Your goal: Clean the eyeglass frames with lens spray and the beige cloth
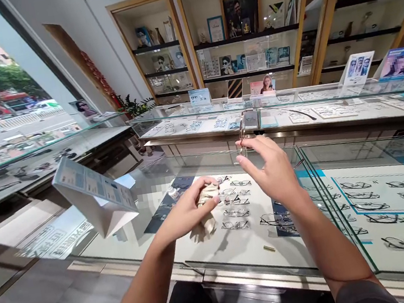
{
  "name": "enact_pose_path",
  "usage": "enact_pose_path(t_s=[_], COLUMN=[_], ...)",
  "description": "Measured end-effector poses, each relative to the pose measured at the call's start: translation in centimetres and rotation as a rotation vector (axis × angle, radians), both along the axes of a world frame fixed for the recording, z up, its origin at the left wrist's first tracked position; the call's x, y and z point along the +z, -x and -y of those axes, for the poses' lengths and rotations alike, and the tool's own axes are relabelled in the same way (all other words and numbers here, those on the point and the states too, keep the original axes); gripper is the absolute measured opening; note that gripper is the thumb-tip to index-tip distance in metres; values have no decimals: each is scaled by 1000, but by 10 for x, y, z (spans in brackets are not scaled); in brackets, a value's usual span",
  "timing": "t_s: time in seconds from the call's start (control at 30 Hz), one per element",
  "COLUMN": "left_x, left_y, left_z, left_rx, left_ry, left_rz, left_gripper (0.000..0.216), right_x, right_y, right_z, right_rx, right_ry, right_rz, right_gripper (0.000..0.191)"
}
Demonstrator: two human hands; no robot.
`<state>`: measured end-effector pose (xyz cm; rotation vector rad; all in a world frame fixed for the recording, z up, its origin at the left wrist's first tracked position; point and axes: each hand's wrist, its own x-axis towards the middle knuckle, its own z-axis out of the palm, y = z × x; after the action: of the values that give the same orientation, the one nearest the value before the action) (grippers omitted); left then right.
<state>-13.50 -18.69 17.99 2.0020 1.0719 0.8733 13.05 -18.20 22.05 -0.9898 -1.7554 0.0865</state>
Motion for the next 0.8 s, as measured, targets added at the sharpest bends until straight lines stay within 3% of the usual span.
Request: enact_pose_path(t_s=[0.07,0.2,0.3,0.4,0.6,0.7,0.8], left_x=[-31,-96,-127,-139,-142,-142,-143], left_y=[24,70,95,108,114,113,111], left_z=[4,3,0,-2,-11,-33,-64], left_rx=[19,247,447,582,765,892,932], left_ry=[78,174,173,114,96,52,60], left_rz=[-107,-127,-208,-312,-415,-381,-250], left_gripper=[27,32,44,51,59,80,92], right_x=[1,2,1,1,4,5,6], right_y=[1,4,5,6,4,1,-4], right_z=[5,13,15,18,25,27,26], right_rx=[10,44,63,68,82,94,104], right_ry=[4,-22,-37,-47,-39,-21,-3], right_rz=[18,55,77,90,109,97,75], right_gripper=[23,22,22,22,21,21,20])
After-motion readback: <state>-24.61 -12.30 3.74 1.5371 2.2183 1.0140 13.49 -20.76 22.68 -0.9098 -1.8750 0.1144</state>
